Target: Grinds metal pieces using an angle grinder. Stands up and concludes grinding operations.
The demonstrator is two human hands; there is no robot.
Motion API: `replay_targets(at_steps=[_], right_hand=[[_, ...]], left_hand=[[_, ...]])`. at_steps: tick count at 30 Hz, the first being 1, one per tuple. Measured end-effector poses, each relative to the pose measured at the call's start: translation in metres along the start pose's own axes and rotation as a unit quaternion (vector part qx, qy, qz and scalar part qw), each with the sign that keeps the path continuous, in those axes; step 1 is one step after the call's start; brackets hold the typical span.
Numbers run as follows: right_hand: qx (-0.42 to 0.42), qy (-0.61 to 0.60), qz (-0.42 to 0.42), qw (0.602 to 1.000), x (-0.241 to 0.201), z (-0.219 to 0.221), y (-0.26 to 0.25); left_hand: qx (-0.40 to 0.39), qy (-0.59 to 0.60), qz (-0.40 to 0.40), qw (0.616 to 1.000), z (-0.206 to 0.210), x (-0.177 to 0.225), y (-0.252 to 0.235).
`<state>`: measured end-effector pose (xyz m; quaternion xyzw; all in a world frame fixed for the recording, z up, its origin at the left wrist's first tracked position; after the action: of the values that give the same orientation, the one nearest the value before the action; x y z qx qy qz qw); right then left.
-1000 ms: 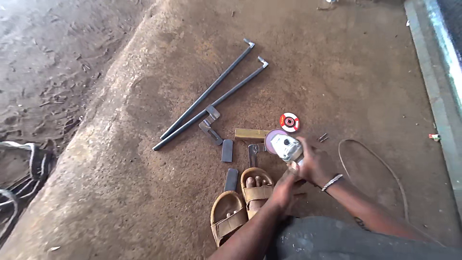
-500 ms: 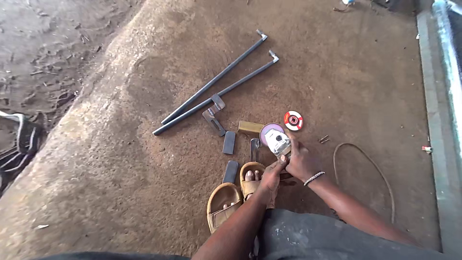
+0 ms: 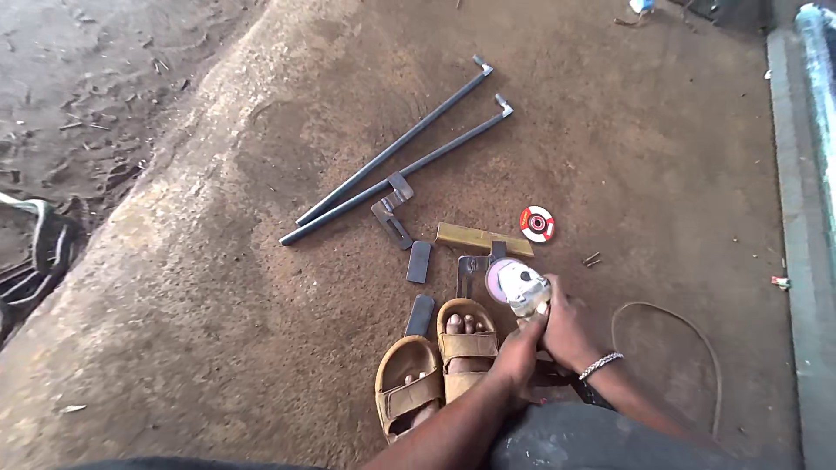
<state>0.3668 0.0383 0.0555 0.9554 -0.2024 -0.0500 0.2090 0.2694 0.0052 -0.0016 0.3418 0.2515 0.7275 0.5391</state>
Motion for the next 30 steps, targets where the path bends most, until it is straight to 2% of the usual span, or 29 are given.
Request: replay_targets(at_steps=[3, 9, 14, 18, 22, 26, 30], right_hand=[[-0.03, -0.013, 0.001, 0.999, -0.002, 0.008, 0.007], [-0.023, -0.015, 0.008, 1.0, -0.01, 0.001, -0.01], [-0.042, 0.034, 0.004, 0.999, -0.019, -0.006, -0.007], [-0.026, 0.024, 0.004, 0.999, -0.018, -0.002, -0.013], [-0.054, 0.01, 0.008, 0.998, -0.021, -0.008, -0.006], [-0.036, 0.018, 0.022, 0.999, -0.021, -0.005, -0.011], [-0.047, 0.005, 0.032, 0.998, -0.015, -0.003, -0.006]], left_hand=[[0.047, 0.031, 0.015, 0.998, -0.004, -0.014, 0.001], [0.08, 0.01, 0.06, 0.995, -0.005, 0.006, -0.006], [0.047, 0.038, 0.047, 0.997, -0.012, 0.002, -0.003], [0.072, 0.026, 0.046, 0.996, -0.01, 0.01, -0.004], [0.049, 0.026, 0.04, 0.998, -0.013, 0.008, -0.001], [0.062, -0.005, 0.046, 0.997, -0.015, 0.013, -0.004], [0.035, 0.014, 0.03, 0.999, -0.013, 0.008, -0.001]])
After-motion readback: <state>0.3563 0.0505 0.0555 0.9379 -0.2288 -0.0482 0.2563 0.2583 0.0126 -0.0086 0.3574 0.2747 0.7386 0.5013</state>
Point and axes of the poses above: each hand's wrist, its own y-axis away from the middle knuckle, its own z-axis out of the palm, x = y × z, the point moved 2 cm from there along -y, towards the middle knuckle, and after that the axes turned 6 degrees about x, right-handed, at the moved point
